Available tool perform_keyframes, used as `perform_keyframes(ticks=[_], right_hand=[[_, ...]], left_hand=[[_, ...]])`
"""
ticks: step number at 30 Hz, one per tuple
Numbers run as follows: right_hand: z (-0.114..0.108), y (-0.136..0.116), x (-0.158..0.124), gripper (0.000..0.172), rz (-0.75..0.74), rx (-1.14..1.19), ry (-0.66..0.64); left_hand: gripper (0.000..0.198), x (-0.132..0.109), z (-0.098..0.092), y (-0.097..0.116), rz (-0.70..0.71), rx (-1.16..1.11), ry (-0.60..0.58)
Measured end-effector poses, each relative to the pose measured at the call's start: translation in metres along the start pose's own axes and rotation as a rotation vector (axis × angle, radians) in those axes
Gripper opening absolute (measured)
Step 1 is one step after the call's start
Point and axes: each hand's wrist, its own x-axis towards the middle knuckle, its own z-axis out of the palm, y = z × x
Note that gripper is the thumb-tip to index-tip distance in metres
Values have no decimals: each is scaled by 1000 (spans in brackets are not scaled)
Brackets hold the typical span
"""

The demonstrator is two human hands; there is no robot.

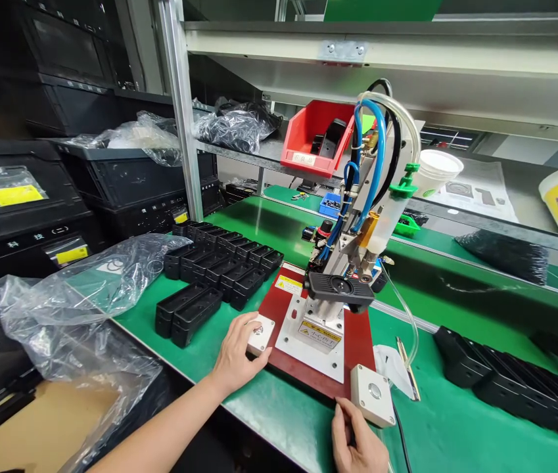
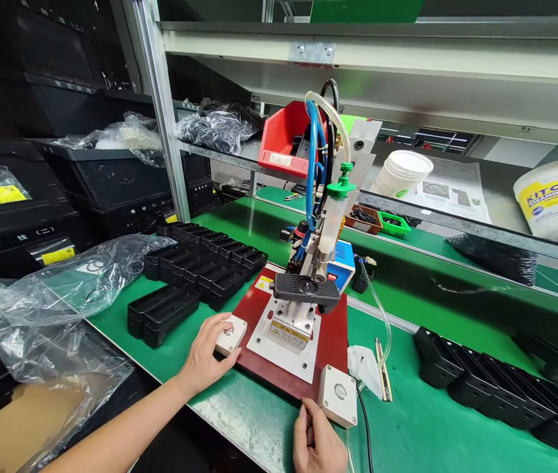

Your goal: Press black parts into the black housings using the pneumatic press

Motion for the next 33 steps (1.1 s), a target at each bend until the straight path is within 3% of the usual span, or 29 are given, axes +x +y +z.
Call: perform_keyframes(ticks=[9, 33], right_hand=[[2, 8, -6, 26, 42, 6, -76], [1, 5, -1, 28, 39, -4, -46]], left_hand=[[39, 1, 1, -1, -4, -14, -2], [39, 2, 2, -4, 11, -24, -12]])
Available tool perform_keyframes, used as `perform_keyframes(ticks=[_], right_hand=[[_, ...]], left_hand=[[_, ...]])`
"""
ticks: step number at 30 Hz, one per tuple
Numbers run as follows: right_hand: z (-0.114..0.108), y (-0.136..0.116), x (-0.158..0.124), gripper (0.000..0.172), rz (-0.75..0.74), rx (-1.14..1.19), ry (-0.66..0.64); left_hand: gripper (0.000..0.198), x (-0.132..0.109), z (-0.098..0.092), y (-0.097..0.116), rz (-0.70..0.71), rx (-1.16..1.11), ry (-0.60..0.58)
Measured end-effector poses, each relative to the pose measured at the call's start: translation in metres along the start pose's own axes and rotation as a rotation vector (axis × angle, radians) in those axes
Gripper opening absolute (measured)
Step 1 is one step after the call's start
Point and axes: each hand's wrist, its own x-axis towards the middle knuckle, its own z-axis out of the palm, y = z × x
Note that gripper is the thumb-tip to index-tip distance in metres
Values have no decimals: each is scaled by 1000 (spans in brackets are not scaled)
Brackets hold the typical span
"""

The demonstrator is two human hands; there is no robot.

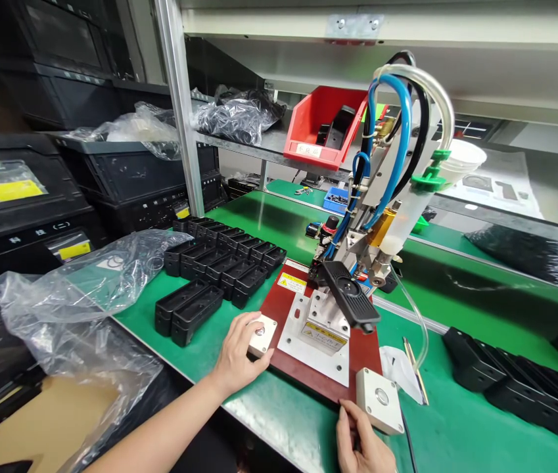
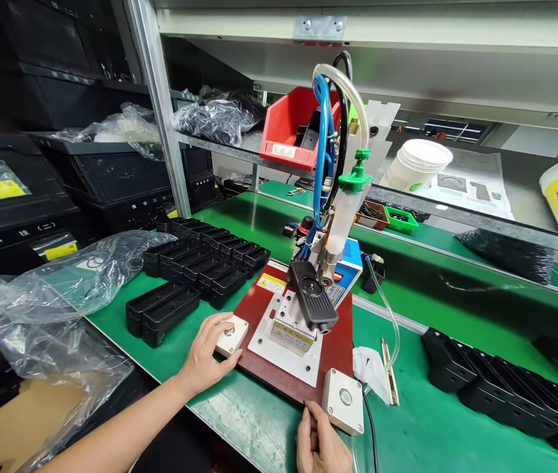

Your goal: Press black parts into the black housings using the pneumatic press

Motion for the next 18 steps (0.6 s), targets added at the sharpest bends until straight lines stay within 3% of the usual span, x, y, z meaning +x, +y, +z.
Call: perform_keyframes(ticks=[18], right_hand=[[2, 5, -5, 25, 30, 42, -29]], left_hand=[[36, 1, -1, 1, 7, 5, 18]])
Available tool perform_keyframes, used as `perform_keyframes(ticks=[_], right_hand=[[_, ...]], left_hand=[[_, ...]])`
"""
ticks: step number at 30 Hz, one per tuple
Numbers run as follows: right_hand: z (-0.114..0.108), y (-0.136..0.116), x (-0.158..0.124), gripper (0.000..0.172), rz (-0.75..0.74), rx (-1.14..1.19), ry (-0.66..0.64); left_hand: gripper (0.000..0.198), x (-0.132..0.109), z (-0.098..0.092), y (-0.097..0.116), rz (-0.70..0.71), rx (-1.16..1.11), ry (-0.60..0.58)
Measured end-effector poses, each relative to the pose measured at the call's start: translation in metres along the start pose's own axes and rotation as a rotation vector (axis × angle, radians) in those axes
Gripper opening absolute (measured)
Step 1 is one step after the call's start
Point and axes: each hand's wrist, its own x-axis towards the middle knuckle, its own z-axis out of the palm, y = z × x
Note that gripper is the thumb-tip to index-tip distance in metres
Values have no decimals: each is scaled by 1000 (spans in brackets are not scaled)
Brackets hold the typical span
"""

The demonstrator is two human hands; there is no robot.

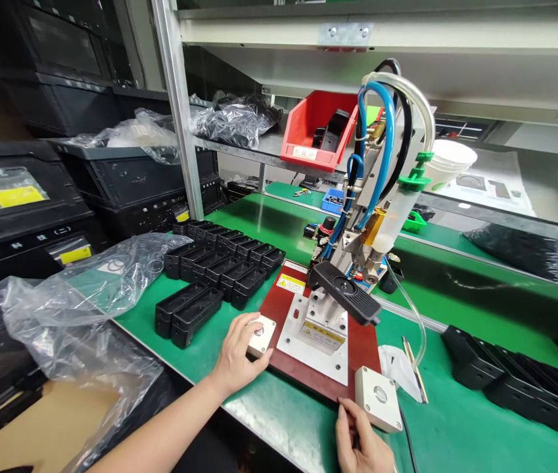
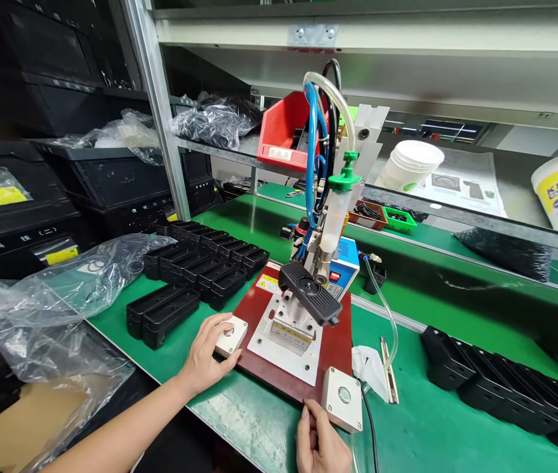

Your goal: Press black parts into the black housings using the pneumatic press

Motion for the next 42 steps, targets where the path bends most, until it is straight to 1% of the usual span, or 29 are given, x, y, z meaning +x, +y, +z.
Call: perform_keyframes(ticks=[13, 20, 28, 37, 42], right_hand=[[0, -4, 3, 24, 4, 35, -17], [-1, -5, 4, 26, 21, 47, -30], [-1, -6, 5, 18, 4, 36, -28], [-4, -5, 4, 16, -10, 57, -41], [-3, -8, 5, 15, 5, 63, -13]], left_hand=[[38, -3, 1, -1, -5, 0, -25], [38, -3, 1, -1, -3, 0, -32], [38, -2, 2, -2, 9, -2, -23], [39, -2, 2, -2, 17, -4, -22], [38, -2, 2, -3, 29, -6, -15]])
